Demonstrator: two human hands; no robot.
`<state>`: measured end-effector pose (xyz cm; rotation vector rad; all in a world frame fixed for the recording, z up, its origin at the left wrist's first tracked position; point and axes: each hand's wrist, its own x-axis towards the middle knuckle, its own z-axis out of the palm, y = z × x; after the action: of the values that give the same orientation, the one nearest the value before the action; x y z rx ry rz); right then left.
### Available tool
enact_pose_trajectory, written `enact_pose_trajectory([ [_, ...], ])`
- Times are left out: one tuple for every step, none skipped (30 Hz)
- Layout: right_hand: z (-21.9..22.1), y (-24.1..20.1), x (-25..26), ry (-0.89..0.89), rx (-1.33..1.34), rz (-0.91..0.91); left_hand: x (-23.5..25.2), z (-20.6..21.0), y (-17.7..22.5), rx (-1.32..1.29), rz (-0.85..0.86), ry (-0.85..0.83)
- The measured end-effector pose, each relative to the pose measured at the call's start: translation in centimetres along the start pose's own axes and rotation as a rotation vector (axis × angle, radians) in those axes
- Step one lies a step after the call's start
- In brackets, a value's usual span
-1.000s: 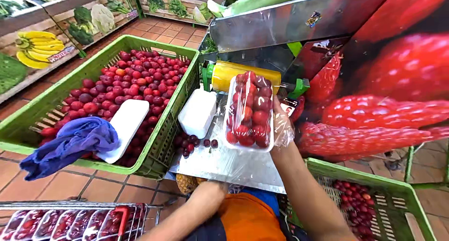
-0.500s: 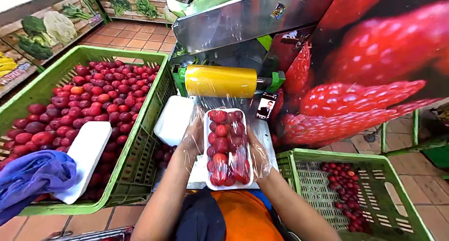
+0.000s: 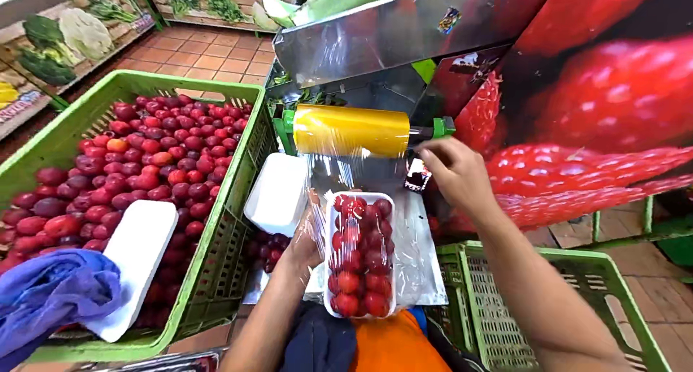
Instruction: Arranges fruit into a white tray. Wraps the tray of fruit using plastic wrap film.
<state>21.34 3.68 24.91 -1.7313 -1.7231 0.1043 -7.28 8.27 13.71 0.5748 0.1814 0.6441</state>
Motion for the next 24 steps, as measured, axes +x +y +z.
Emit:
enact_pose_trajectory([
  [0.9,-0.8,2.6,-0.046,-0.015,-0.132,-0.1,0.0,-0.1,-0.016,-0.017,-0.035],
  [2.2,-1.4,5.1,-0.125,-0.027,-0.235,-0.2,0.2,-0.2,-0.019,-0.030,-0.039],
  [3.9,-1.9,7.3,-0.221,-0.065,-0.301,-0.4,0.5,-0.2,0.001,-0.039,-0.012],
  [5.6,-2.2,9.1,-0.327,-0.129,-0.329,-0.4,0.6,-0.3,0.026,-0.046,0.017],
  [7.3,-2.3,10.4,-0.420,-0.211,-0.333,-0.4,0.5,-0.4,0.055,-0.045,0.048],
  [9.0,-2.1,11.1,-0.481,-0.283,-0.328,-0.4,0.5,-0.5,0.090,-0.038,0.083],
  [10.3,-2.0,11.4,-0.512,-0.333,-0.321,-0.4,0.5,-0.5,0.123,-0.028,0.111],
  [11.4,-1.9,11.2,-0.528,-0.364,-0.304,-0.5,0.6,-0.6,0.154,-0.019,0.142],
  [12.1,-1.8,10.8,-0.542,-0.386,-0.283,-0.5,0.8,-0.7,0.174,-0.016,0.167],
  [12.8,-1.6,10.4,-0.544,-0.400,-0.273,-0.5,0.8,-0.8,0.187,-0.011,0.185],
  [13.3,-1.4,10.0,-0.556,-0.413,-0.263,-0.5,0.7,-0.9,0.183,-0.007,0.178],
  [13.7,-1.3,9.6,-0.581,-0.422,-0.250,-0.5,0.5,-0.9,0.190,-0.005,0.164],
  [14.2,-1.2,9.1,-0.610,-0.433,-0.246,-0.6,0.4,-0.9,0.194,-0.005,0.146],
  [14.7,-1.1,8.6,-0.635,-0.443,-0.250,-0.6,0.5,-0.9,0.194,-0.008,0.138],
  [15.1,-1.0,8.2,-0.666,-0.452,-0.252,-0.6,0.5,-0.9,0.201,-0.012,0.150],
  [15.4,-1.0,7.9,-0.705,-0.466,-0.251,-0.7,0.5,-0.9,0.214,-0.017,0.173],
  [15.6,-1.1,7.5,-0.749,-0.479,-0.247,-0.8,0.5,-0.9,0.225,-0.024,0.206],
  [15.8,-1.0,7.0,-0.786,-0.486,-0.250,-1.0,0.4,-1.1,0.241,-0.030,0.255],
  [16.1,-1.0,6.6,-0.814,-0.494,-0.260,-1.2,0.4,-1.3,0.267,-0.032,0.299],
  [16.4,-1.0,6.2,-0.845,-0.524,-0.277,-1.3,0.3,-1.4,0.307,-0.031,0.326],
  [16.6,-1.1,5.8,-0.870,-0.554,-0.290,-1.5,0.1,-1.5,0.350,-0.032,0.329],
  [16.8,-1.4,5.5,-0.888,-0.586,-0.306,-1.6,-0.2,-1.5,0.384,-0.040,0.312],
  [17.0,-1.8,5.2,-0.898,-0.610,-0.340,-1.7,-0.4,-1.6,0.409,-0.043,0.292],
  [17.1,-2.1,4.9,-0.900,-0.620,-0.394,-1.9,-0.8,-1.6,0.436,-0.045,0.269],
])
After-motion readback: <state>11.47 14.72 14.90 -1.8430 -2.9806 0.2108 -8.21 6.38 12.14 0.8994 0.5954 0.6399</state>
